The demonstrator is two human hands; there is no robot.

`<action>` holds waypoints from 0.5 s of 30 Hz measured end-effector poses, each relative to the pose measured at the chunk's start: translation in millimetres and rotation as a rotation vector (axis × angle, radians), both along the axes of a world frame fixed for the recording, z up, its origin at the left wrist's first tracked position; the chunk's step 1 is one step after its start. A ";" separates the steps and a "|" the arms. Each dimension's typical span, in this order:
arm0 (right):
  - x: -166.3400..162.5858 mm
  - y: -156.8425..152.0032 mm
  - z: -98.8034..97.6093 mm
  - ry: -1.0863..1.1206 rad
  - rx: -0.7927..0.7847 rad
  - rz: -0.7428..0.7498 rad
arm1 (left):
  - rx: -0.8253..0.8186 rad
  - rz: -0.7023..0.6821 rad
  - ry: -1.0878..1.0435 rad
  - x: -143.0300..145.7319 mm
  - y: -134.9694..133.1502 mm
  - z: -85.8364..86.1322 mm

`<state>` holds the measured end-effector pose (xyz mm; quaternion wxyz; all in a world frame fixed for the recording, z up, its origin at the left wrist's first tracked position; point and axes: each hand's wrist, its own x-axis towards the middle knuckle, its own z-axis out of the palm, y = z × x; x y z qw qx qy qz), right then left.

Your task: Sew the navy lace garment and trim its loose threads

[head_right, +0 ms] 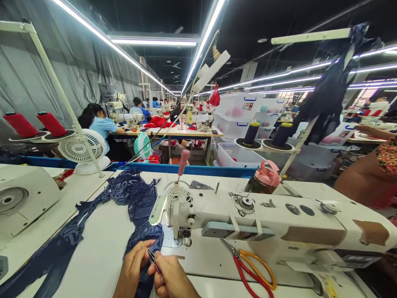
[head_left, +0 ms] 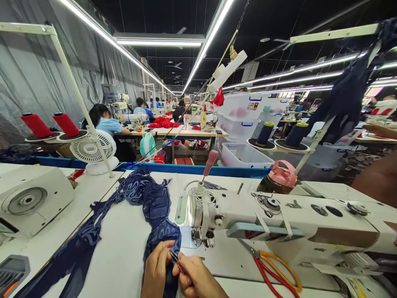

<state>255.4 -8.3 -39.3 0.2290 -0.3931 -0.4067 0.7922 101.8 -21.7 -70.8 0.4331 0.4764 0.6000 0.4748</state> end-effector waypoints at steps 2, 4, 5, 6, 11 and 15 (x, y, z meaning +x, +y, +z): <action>-0.9 2.7 -3.5 0.008 0.040 0.001 | 0.020 0.006 0.042 -1.0 1.2 -4.2; -1.7 4.6 -4.9 0.013 0.054 0.005 | 0.053 0.033 0.101 -1.0 1.9 -6.5; -2.3 5.2 -4.8 0.013 0.055 0.009 | 0.067 0.043 0.122 -0.9 2.0 -7.2; -2.9 5.8 -4.2 0.013 0.055 0.011 | 0.077 0.048 0.133 -0.9 2.1 -7.8; -2.7 7.6 -0.7 0.013 0.084 0.020 | 0.091 0.031 0.129 -3.1 3.7 -10.4; 2.2 5.5 -3.0 0.004 0.114 0.050 | 0.105 0.051 0.098 -3.2 5.1 -9.5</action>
